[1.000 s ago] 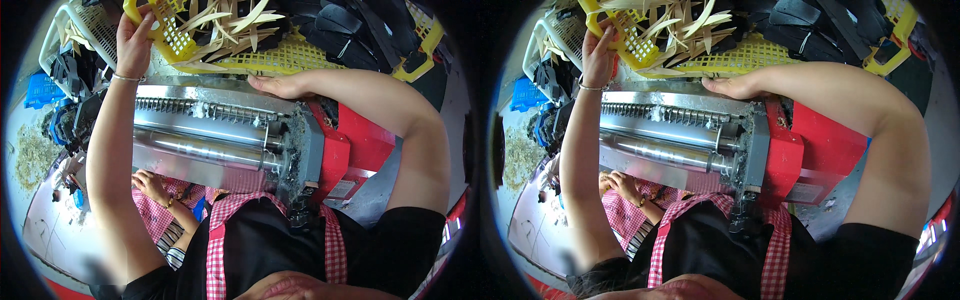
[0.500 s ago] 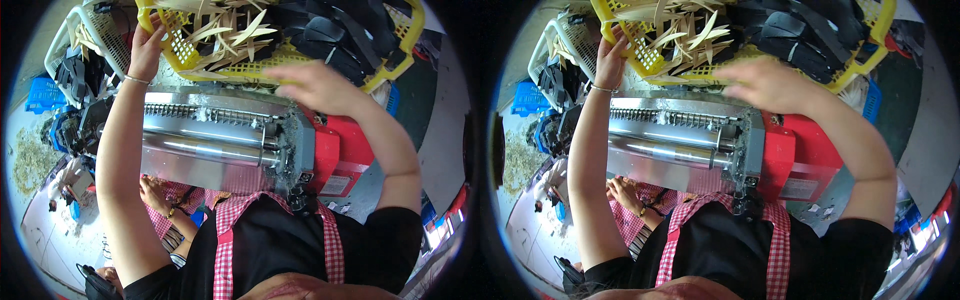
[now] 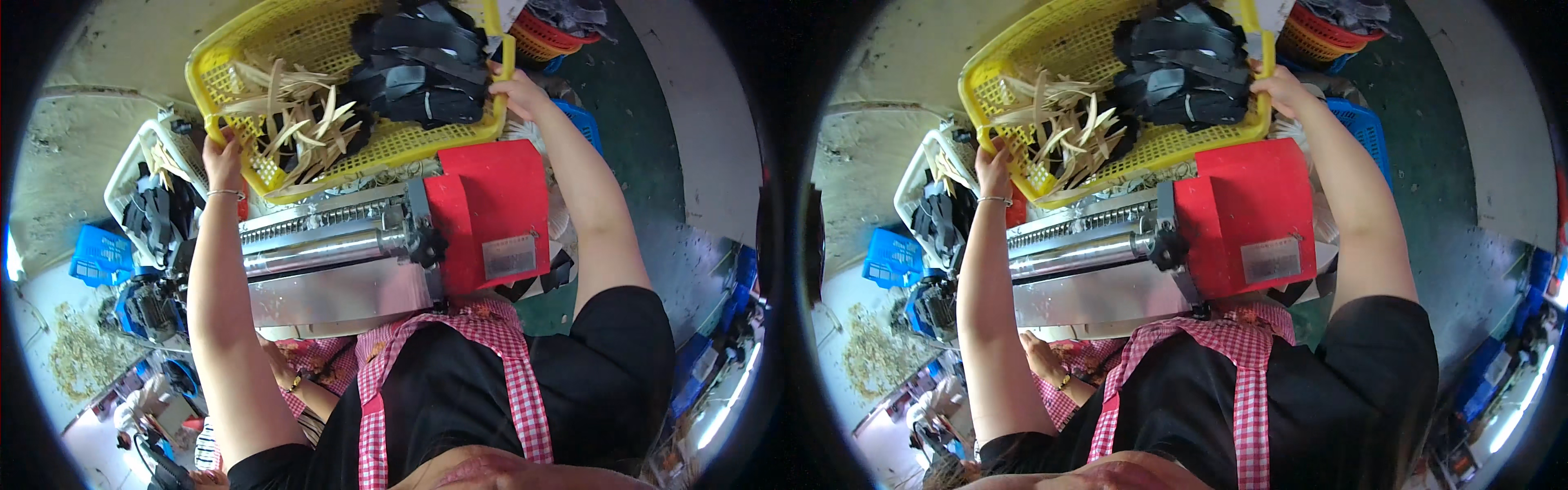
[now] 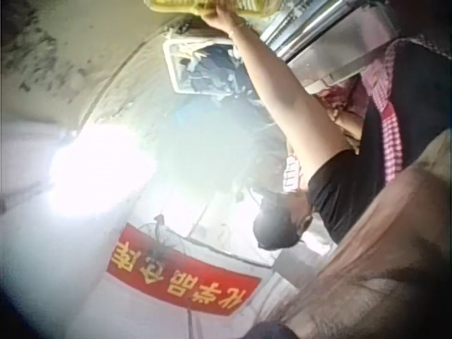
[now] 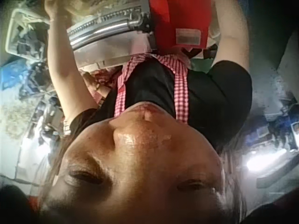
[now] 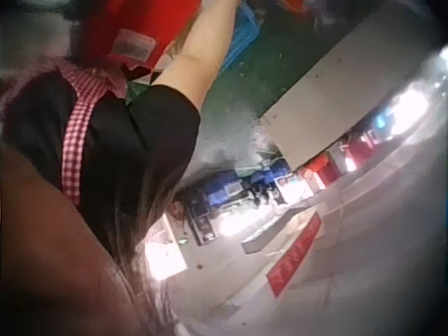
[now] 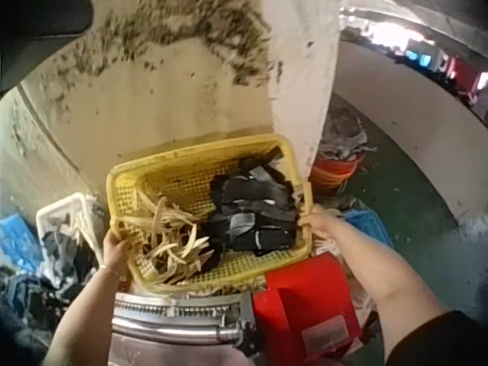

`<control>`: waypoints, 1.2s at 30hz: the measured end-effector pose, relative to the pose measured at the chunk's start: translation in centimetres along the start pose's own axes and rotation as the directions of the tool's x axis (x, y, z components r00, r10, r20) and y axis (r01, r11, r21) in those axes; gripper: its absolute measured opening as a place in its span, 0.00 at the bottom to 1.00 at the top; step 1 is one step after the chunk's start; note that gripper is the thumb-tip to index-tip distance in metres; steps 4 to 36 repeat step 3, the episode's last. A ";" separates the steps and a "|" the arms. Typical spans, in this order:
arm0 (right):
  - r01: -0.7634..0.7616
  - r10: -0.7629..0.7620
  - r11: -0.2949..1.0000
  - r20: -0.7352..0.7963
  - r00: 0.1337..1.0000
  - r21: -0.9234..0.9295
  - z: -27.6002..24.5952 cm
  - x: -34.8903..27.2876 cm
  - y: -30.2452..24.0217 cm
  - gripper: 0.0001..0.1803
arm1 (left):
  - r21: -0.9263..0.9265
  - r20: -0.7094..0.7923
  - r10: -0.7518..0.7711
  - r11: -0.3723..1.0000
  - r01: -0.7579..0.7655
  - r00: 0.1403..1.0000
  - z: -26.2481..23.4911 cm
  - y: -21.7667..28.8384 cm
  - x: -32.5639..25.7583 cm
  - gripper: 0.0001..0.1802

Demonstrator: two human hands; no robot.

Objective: The person repeatedly feeds flat, light-colored food strips into a metal roller machine, collects the processed strips, and places them into a yellow basket. A coworker performs the same task at an adjacent station.

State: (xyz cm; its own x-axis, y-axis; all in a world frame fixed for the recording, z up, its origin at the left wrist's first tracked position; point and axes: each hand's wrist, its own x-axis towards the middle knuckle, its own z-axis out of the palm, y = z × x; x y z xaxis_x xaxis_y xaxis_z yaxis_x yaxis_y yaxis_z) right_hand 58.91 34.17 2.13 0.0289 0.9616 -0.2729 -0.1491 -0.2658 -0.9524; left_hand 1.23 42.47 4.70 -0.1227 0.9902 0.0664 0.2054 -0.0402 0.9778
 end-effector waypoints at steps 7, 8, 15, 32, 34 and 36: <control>0.165 -0.161 0.985 0.078 0.984 -0.043 -1.0 1.2 -1.7 0.30 | 0.103 0.029 0.101 0.989 -0.104 0.994 -4.1 4.6 2.1 0.14; 0.165 -0.161 0.985 0.078 0.984 -0.043 -1.0 1.2 -1.7 0.30 | 0.103 0.029 0.101 0.989 -0.104 0.994 -4.1 4.6 2.1 0.14; 0.165 -0.161 0.985 0.078 0.984 -0.043 -1.0 1.2 -1.7 0.30 | 0.103 0.029 0.101 0.989 -0.104 0.994 -4.1 4.6 2.1 0.14; 0.165 -0.161 0.985 0.078 0.984 -0.043 -1.0 1.2 -1.7 0.30 | 0.103 0.029 0.101 0.989 -0.104 0.994 -4.1 4.6 2.1 0.14; 0.165 -0.161 0.985 0.078 0.984 -0.043 -1.0 1.2 -1.7 0.30 | 0.103 0.029 0.101 0.989 -0.104 0.994 -4.1 4.6 2.1 0.14; 0.165 -0.161 0.985 0.078 0.984 -0.043 -1.0 1.2 -1.7 0.30 | 0.103 0.029 0.101 0.989 -0.104 0.994 -4.1 4.6 2.1 0.14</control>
